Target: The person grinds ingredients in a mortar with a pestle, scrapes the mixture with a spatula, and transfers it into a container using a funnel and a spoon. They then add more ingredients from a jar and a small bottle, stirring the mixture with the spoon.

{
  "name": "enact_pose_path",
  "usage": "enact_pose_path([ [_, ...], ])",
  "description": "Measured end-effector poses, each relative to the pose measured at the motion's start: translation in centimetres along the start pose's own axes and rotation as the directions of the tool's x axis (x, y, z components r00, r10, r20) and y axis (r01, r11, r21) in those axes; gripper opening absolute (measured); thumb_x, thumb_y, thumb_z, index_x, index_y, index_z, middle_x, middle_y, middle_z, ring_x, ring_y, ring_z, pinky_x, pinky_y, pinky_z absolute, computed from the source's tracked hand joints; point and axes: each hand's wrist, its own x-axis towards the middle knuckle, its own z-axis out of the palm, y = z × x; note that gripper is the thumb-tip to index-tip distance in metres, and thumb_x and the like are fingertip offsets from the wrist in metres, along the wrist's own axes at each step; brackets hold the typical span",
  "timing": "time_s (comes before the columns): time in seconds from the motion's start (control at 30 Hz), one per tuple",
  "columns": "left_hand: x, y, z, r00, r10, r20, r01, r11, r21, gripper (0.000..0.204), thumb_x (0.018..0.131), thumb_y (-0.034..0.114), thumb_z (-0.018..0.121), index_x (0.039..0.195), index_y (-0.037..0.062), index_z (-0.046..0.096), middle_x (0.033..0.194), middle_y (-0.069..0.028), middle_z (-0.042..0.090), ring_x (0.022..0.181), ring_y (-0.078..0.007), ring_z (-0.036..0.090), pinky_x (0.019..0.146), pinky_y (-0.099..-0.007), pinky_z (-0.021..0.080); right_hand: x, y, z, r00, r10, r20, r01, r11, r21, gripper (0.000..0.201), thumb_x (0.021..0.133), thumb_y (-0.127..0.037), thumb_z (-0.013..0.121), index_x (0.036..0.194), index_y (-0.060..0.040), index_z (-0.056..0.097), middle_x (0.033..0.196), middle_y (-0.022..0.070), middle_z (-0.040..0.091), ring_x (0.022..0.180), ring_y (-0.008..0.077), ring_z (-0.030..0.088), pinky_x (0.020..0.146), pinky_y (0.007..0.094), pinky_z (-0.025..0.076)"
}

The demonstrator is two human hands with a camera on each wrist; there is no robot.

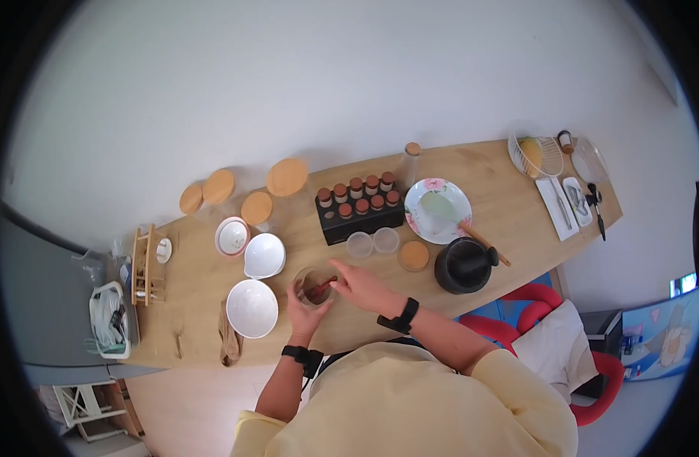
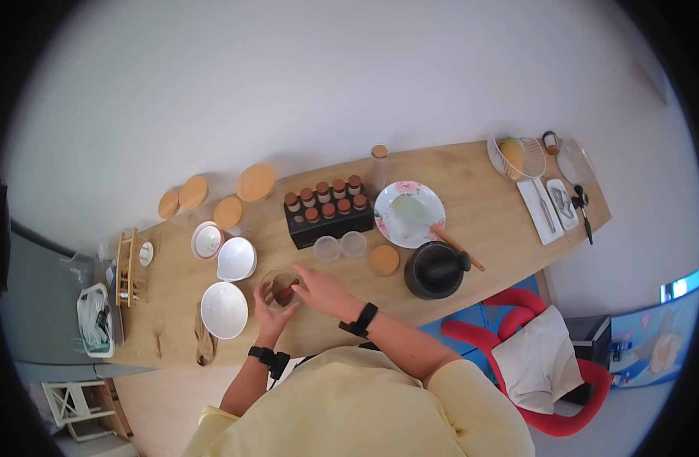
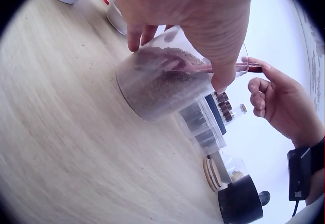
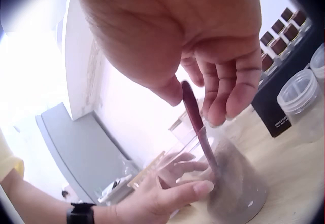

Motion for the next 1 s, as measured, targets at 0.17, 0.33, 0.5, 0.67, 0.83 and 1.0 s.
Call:
enact_pose_path([
  [0.17,0.0,1.1,0.3,0.999,-0.006,0.031,0.005,1.000,0.026,0.090,0.055,0.018,0.085,0.127,0.0022,0.034,0.122,-0.0145,0.046,0.110,-0.0269,0.051,0.088,-0.0384,0.047,-4.6,2.8,-5.7,0.947,0.125,-0.295,-0.067,0.977,0.201,0.036,0.086,-0.010,0.058,0.121,-0.0062,0.051,0.066,0.0018,0.054,0.057,0.0079,0.051,0.054,0.0240,0.043],
  [0.33,0.5,3.9,3.6,0.985,0.112,0.132,-0.110,0.994,-0.017,0.090,0.054,0.022,0.085,0.125,0.0001,0.035,0.118,-0.0166,0.050,0.107,-0.0278,0.053,0.090,-0.0370,0.046,-9.6,4.7,-10.7,0.812,0.283,-0.510,-0.155,0.947,0.280,0.023,0.084,-0.003,0.058,0.106,-0.0037,0.058,0.061,0.0001,0.051,0.051,0.0063,0.044,0.049,0.0223,0.039],
  [0.5,0.8,6.1,7.8,0.949,0.138,0.283,-0.120,0.990,-0.080,0.091,0.054,0.022,0.085,0.126,-0.0001,0.033,0.117,-0.0164,0.051,0.107,-0.0282,0.054,0.091,-0.0362,0.046,-12.2,5.8,-11.5,0.784,0.322,-0.530,-0.191,0.939,0.287,0.021,0.083,-0.001,0.058,0.104,-0.0025,0.057,0.062,0.0015,0.051,0.053,0.0046,0.045,0.050,0.0205,0.039],
  [0.67,0.3,6.7,10.6,0.930,0.151,0.334,-0.155,0.988,-0.017,0.091,0.055,0.023,0.084,0.126,-0.0004,0.033,0.118,-0.0176,0.052,0.108,-0.0293,0.054,0.092,-0.0361,0.045,-13.1,6.0,-12.0,0.789,0.312,-0.529,-0.175,0.940,0.293,0.020,0.084,0.000,0.057,0.103,-0.0014,0.057,0.063,0.0024,0.052,0.054,0.0049,0.045,0.051,0.0207,0.039],
  [0.83,-0.3,7.1,12.0,0.932,0.132,0.337,-0.137,0.991,-0.008,0.091,0.055,0.023,0.084,0.126,-0.0006,0.033,0.119,-0.0181,0.051,0.109,-0.0297,0.053,0.093,-0.0362,0.044,-13.9,7.6,-12.4,0.772,0.324,-0.547,-0.157,0.931,0.329,0.017,0.083,0.001,0.057,0.100,-0.0018,0.059,0.063,0.0029,0.052,0.054,0.0051,0.045,0.051,0.0209,0.040],
  [1.0,-0.6,7.2,12.6,0.946,0.106,0.305,-0.116,0.993,0.013,0.091,0.055,0.023,0.084,0.127,-0.0008,0.032,0.120,-0.0189,0.051,0.111,-0.0301,0.052,0.094,-0.0361,0.043,-14.1,8.0,-13.5,0.796,0.302,-0.524,-0.150,0.938,0.312,0.017,0.083,0.001,0.057,0.099,-0.0015,0.059,0.063,0.0025,0.052,0.054,0.0050,0.045,0.051,0.0208,0.039],
])
